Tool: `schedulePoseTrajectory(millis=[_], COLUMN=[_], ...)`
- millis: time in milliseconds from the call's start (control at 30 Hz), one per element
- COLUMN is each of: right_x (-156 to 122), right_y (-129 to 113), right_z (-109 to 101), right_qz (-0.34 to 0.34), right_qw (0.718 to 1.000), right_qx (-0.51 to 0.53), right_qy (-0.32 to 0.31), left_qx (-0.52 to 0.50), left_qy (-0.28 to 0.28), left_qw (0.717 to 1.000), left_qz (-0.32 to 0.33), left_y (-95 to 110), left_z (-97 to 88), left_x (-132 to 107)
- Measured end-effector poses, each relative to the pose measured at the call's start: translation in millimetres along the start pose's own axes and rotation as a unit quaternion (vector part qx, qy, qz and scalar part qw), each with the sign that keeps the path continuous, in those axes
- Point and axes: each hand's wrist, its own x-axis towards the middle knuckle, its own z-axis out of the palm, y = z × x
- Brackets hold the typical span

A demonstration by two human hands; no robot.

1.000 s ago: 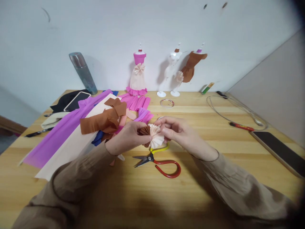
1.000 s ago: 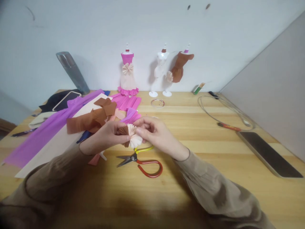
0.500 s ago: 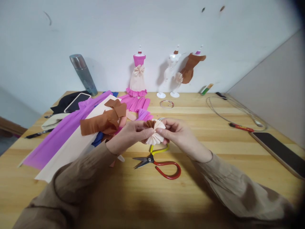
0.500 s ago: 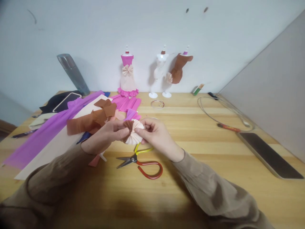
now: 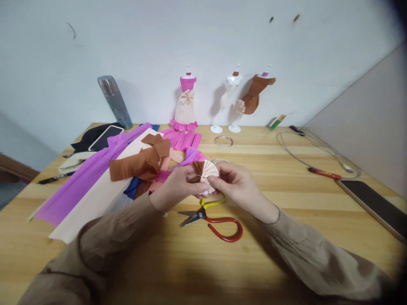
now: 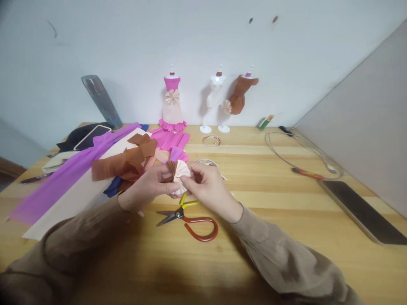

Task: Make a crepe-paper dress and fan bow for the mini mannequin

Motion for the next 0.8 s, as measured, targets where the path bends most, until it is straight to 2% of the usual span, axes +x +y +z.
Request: schedulePoseTrajectory(millis=[133,300,367,467,500,567,700,800], right_x=[1,2,3,8,10,16,27,35], right_y=[3,4,3,3,5,9,17,18], right_z=[-3,-3,-4,-8,-11,-19,-37,-41], right_qz=[0.0,0.023,0.046,0.074,0.082,0.097,0.1,0.107], right_qw=[1.0,0.999,0.998,0.997,0.996,0.995,0.992,0.993], right_qx=[-0.023,-0.024,-0.005,0.018,0.026,0.037,0.056,0.047], right_qy=[-0.018,-0.036,-0.039,-0.027,-0.016,0.009,0.045,0.017], left_qx=[-0.046,-0.049,-0.031,0.024,0.049,0.095,0.137,0.128], left_qy=[0.011,0.046,0.044,0.032,0.039,0.1,0.195,0.203], left_qw=[0.999,0.998,0.998,0.999,0.997,0.989,0.97,0.967], left_qz=[-0.01,0.015,0.013,-0.022,-0.041,-0.047,0.038,0.087], left_y=[-3,-5,-4,4,9,23,52,64], left_z=[-0.1,1.8,1.1,-7.0,-12.0,-24.6,-50.7,-61.5], left_x=[0,1,2,3,2,0,-12,-19])
